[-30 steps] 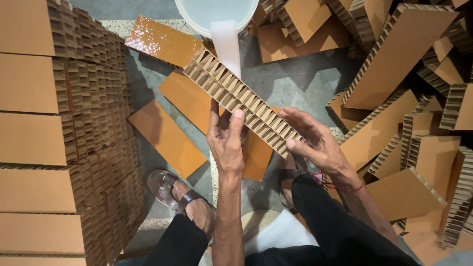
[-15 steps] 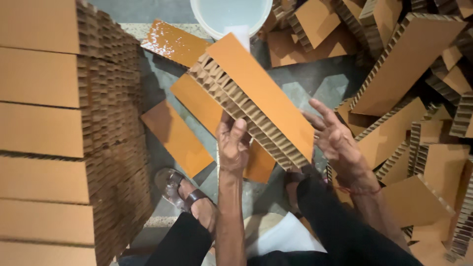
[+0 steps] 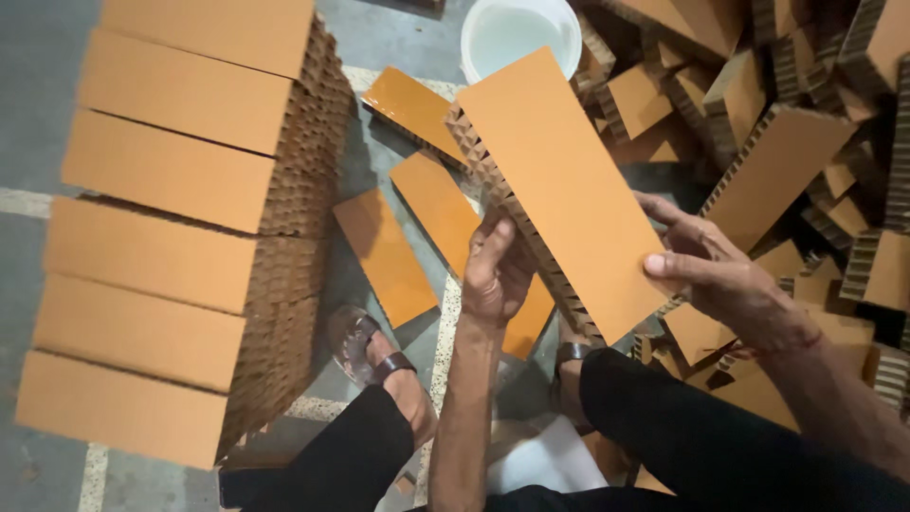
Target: The person repeatedly wets rectangular cardboard pieces with a white foam roller dipped in water, then stacks and aligns them into a layered block. The person handles the pieces one at a time, occasionally adjusting the stack and inspecting the edges.
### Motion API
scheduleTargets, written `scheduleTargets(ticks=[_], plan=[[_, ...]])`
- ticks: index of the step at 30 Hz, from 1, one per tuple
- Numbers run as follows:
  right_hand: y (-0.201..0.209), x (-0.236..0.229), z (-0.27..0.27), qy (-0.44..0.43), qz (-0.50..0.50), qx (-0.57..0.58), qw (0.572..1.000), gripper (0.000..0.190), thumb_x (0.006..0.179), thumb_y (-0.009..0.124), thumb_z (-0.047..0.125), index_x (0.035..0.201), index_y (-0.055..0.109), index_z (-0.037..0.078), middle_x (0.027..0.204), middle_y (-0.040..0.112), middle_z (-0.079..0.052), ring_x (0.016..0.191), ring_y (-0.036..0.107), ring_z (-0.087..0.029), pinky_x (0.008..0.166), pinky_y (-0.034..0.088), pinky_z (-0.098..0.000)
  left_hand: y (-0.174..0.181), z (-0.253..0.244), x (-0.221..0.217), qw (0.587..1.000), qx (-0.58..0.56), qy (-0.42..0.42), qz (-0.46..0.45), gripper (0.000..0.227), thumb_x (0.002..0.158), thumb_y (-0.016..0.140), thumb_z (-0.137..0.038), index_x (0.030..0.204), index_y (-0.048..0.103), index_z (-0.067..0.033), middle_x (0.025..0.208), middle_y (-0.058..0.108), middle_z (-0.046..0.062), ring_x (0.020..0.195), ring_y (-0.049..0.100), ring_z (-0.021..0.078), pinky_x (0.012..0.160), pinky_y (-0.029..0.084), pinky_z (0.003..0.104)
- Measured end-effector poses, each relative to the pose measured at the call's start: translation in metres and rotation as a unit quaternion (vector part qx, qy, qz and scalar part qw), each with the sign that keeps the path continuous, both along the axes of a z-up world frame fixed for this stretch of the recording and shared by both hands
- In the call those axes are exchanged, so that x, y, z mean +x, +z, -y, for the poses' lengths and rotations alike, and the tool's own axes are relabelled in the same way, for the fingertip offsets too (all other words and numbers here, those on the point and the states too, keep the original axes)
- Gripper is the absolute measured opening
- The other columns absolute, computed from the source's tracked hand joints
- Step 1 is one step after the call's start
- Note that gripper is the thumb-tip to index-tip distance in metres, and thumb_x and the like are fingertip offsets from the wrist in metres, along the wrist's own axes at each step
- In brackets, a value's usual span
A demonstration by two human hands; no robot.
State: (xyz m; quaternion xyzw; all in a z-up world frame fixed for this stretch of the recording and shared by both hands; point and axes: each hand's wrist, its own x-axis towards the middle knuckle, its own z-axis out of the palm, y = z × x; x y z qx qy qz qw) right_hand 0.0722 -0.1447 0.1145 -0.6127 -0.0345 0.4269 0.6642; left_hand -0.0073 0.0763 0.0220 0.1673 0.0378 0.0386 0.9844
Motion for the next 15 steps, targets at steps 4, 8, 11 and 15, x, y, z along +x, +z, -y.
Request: scheduleTargets(ticks=[4,8,11,15], plan=[[0.039,0.006,-0.018,0.038,0.067,-0.089,0.993,0.098,0.073,0.072,0.028,0.158,0.03,0.002,0.149,0.052,-0.024,0.136,0.055,-0.031,0.113,0.042,-0.0508,0.053,-0.011,0.001,0.995,0.094,0.038,-0.018,0.053,0.107,0.054,-0.029,0.151,0.044,-0.0011,0.134,0.063,0.015,0.121,0.065,0.026,0.103,0.053,0.043],[0.077,0.012,-0.029,0.087,0.157,-0.036,0.983,0.095,0.084,0.074,0.031,0.162,0.028,0.0,0.156,0.047,-0.024,0.141,0.049,-0.033,0.112,0.04,-0.0558,0.096,-0.025,0.008,0.952,0.285,0.084,-0.07,0.061,0.102,0.065,-0.035,0.144,0.051,0.0055,0.125,0.066,0.017,0.111,0.066,0.0229,0.094,0.055,0.037],[0.102,0.02,-0.034,0.077,0.192,-0.1,0.973,0.082,0.088,0.067,0.03,0.16,0.039,0.001,0.151,0.054,-0.022,0.138,0.055,-0.033,0.112,0.041,-0.054,0.118,-0.043,0.03,0.914,0.376,0.126,-0.091,0.067,0.093,0.073,-0.04,0.136,0.055,0.0085,0.117,0.07,0.017,0.104,0.069,0.0215,0.088,0.058,0.034],[0.114,0.057,-0.048,0.114,0.161,-0.001,0.98,0.079,0.095,0.059,0.038,0.162,0.037,0.003,0.149,0.056,-0.022,0.132,0.06,-0.033,0.112,0.044,-0.0527,0.16,-0.085,0.078,0.815,0.523,0.223,-0.113,0.06,0.089,0.078,-0.039,0.124,0.061,0.0068,0.109,0.075,0.016,0.097,0.073,0.0215,0.084,0.06,0.033]])
